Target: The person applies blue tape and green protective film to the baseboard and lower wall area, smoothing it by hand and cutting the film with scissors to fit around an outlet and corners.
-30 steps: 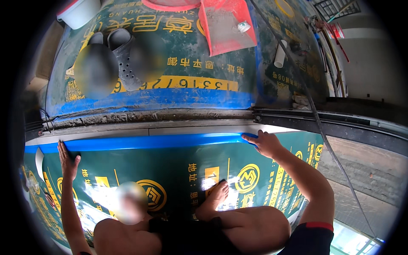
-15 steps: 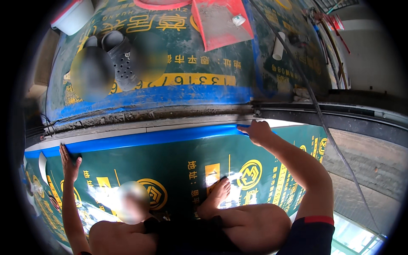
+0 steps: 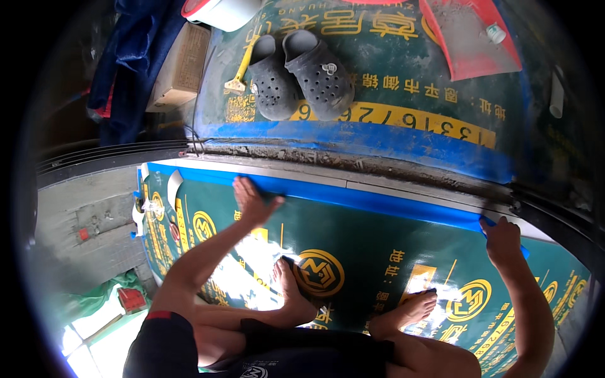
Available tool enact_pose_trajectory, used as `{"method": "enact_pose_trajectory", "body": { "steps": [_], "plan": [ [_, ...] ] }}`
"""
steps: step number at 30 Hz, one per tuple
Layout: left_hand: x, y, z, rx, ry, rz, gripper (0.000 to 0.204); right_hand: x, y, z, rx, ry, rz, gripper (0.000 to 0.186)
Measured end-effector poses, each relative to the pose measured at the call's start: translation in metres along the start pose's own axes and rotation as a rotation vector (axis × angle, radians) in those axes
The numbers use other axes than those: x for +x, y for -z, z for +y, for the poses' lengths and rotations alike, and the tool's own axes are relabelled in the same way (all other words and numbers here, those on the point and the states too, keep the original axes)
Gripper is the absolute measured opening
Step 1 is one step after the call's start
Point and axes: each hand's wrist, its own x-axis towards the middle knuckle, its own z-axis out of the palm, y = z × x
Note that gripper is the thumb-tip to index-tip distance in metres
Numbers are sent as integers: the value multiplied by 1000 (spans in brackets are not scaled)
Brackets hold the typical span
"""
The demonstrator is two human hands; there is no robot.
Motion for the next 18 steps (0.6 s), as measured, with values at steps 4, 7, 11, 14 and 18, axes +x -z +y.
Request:
{"method": "enact_pose_trajectory", "body": {
  "steps": [4, 7, 11, 14, 18],
  "plan": [
    [-67, 9, 146, -67, -188, 19, 140, -5, 13, -7, -25, 48, 72, 60],
    [-123, -11, 262, -304, -413, 39, 137, -4, 8, 1, 4, 84, 79, 61],
    [-183, -57, 386, -563, -659, -79, 128, -6, 17, 4, 8, 66, 28, 59],
    [-186, -64, 386, -548, -768, 33, 117, -5, 31, -6, 12, 39, -15, 55],
    [-137, -53, 294, -349, -861, 30, 102, -1, 6, 14, 30, 87, -8, 67]
  ]
}}
